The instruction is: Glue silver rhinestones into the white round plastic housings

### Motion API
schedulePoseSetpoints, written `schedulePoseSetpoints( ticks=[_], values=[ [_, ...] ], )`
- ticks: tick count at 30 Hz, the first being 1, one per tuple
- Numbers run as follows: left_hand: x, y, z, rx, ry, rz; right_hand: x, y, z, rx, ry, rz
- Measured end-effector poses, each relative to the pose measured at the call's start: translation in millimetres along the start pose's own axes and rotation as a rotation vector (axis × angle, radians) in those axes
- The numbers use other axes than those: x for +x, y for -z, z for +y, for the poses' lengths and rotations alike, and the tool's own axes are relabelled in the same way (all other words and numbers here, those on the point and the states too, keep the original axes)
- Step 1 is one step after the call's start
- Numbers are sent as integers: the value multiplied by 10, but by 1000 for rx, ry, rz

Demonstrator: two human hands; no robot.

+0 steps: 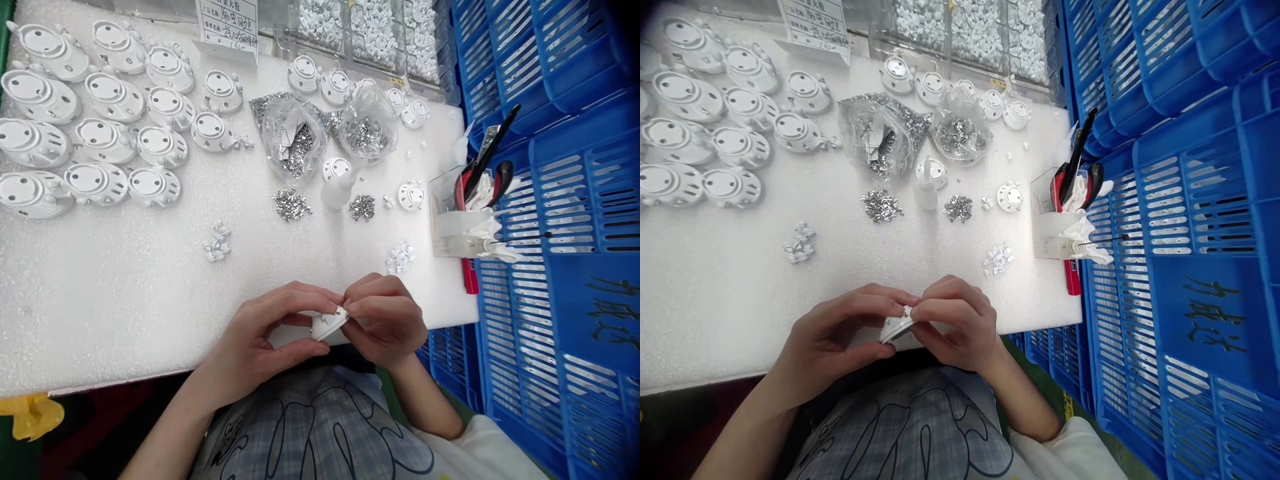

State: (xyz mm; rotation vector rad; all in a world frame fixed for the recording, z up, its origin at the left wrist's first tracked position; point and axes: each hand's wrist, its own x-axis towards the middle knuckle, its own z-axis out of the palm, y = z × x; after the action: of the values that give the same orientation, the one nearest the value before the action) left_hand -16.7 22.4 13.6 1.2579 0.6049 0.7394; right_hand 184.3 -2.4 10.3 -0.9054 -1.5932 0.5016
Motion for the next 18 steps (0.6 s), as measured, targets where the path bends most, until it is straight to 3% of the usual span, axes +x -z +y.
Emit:
schedulePoseSetpoints(
  ticks=[5,11,18],
  values=[
    [4,-1,14,-9,-35,-1,8,8,-8,-18,-9,-9],
    [2,-4,38,88,-16,4,0,35,-30,-165,60,-108],
    [-6,-8,34,120,4,-3,-20,46,-30,-186,67,-103]
  ],
)
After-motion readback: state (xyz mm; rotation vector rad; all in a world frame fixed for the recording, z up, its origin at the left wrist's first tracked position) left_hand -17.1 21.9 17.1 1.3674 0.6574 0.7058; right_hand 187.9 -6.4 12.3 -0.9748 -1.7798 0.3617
